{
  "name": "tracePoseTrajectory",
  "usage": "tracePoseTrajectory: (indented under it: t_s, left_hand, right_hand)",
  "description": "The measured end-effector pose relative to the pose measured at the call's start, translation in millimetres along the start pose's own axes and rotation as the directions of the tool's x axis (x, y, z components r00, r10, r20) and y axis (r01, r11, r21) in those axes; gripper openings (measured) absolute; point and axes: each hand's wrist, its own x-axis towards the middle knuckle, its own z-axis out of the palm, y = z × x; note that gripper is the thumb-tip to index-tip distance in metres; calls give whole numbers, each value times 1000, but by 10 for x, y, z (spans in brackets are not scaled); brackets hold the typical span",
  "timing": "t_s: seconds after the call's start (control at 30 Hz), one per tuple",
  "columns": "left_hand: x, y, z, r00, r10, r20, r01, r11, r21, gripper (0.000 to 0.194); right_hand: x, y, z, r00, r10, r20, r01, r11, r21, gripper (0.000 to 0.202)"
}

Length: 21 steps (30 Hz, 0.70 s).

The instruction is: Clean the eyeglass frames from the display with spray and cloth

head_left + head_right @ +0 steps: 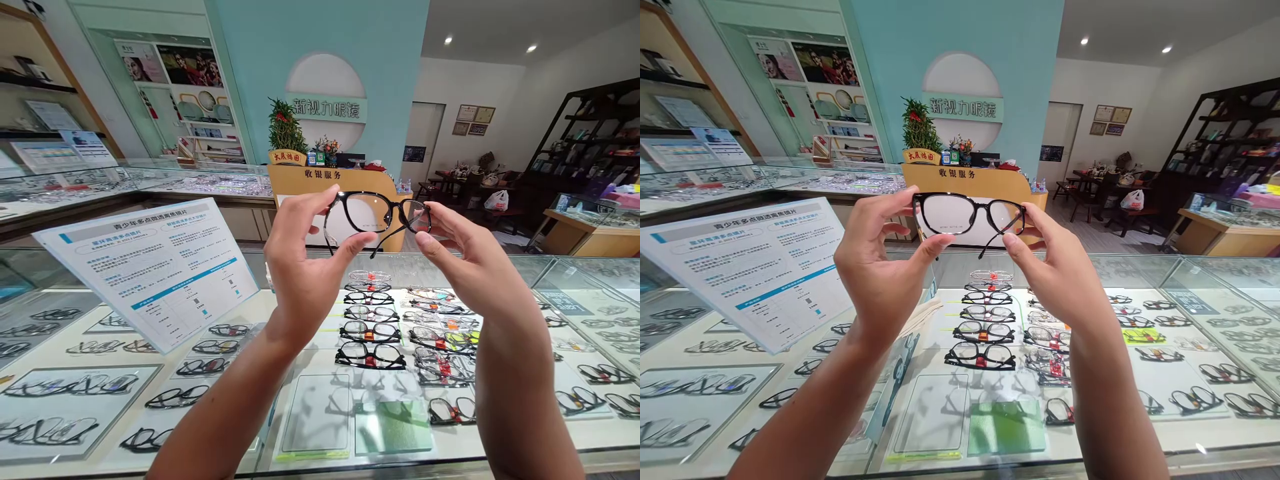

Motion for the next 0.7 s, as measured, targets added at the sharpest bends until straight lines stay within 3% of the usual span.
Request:
tracePoseTrajectory:
  t_s: [0.3,0.47,0.6,0.7]
  left_hand:
    - [0,-10,3,1000,-14,0,14,999,-37,59]
    - [35,-90,0,990,-116,82,124,988,-87,55]
    - [61,-149,-8,967,-195,163,224,957,-186,58]
    - [81,-125,-22,953,-254,165,285,937,-200,62]
  right_hand:
    - [-3,11,0,1000,9,-19,-9,1000,6,53]
    - [-30,-19,35,986,-32,-163,24,998,-56,54]
    - [-38,-59,114,944,-140,-300,91,981,-172,51]
    - [-34,-67,196,905,-234,-357,157,960,-231,52]
